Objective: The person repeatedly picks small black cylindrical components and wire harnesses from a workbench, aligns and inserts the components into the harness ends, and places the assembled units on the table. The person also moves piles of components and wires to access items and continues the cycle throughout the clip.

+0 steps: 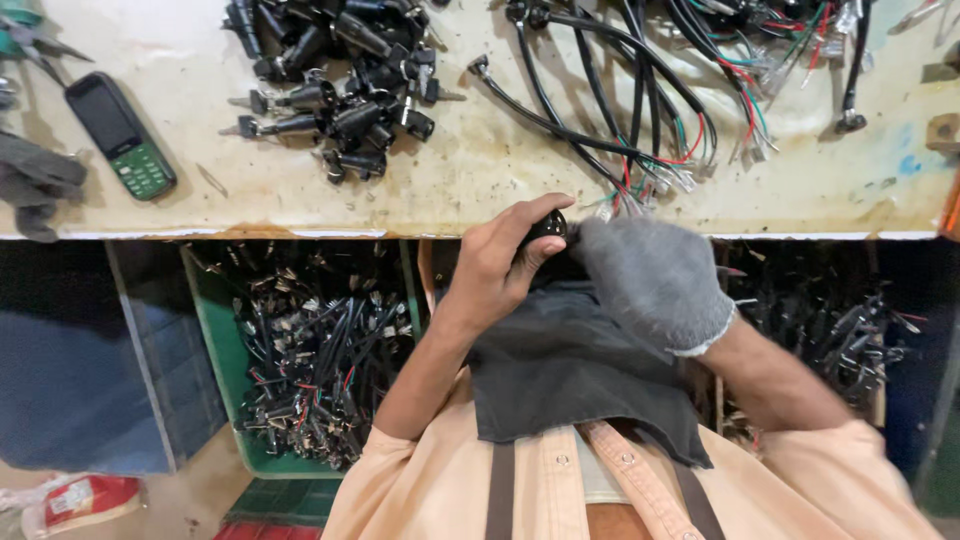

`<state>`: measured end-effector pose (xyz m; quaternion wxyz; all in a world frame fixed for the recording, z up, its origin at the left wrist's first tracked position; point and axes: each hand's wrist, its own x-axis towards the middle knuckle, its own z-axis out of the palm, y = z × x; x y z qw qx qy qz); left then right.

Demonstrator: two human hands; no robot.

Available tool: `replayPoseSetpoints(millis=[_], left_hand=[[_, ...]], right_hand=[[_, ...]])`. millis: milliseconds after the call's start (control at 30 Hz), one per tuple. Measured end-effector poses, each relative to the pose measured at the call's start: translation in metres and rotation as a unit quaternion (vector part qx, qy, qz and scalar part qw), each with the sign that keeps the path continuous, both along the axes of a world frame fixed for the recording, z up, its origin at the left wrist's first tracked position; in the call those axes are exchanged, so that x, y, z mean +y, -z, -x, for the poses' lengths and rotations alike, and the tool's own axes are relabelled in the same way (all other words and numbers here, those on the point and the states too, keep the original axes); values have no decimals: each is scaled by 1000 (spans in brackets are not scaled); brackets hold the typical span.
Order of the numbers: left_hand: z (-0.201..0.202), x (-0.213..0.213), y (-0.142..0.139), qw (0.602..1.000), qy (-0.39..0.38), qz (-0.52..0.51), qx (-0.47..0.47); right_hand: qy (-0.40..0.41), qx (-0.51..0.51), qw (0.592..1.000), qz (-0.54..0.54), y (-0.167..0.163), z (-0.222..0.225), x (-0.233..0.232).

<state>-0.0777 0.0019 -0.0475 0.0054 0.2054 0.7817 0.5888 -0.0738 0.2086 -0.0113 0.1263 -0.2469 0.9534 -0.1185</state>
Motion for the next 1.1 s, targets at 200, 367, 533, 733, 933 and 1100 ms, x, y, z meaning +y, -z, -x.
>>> replayPoseSetpoints(millis=[200,367,533,733,933,1100], left_hand=[[0,-12,-4,999,38,27,-16],[-4,-5,2,996,61,50,34],[-11,2,4,985,106,131,43],[-18,-2,15,961,214,173,23],[-34,-2,58,862,289,415,22],[-38,-7,57,888,233,397,10]], right_hand=[[8,134,982,134,-28,5,7],[-88,83,982,145,-14,5,16],[-35,-151,966,209,8,5,39],[-15,-287,924,252,36,10,39],[-146,-141,978,53,15,8,20],[3,195,963,186,-7,62,-31]])
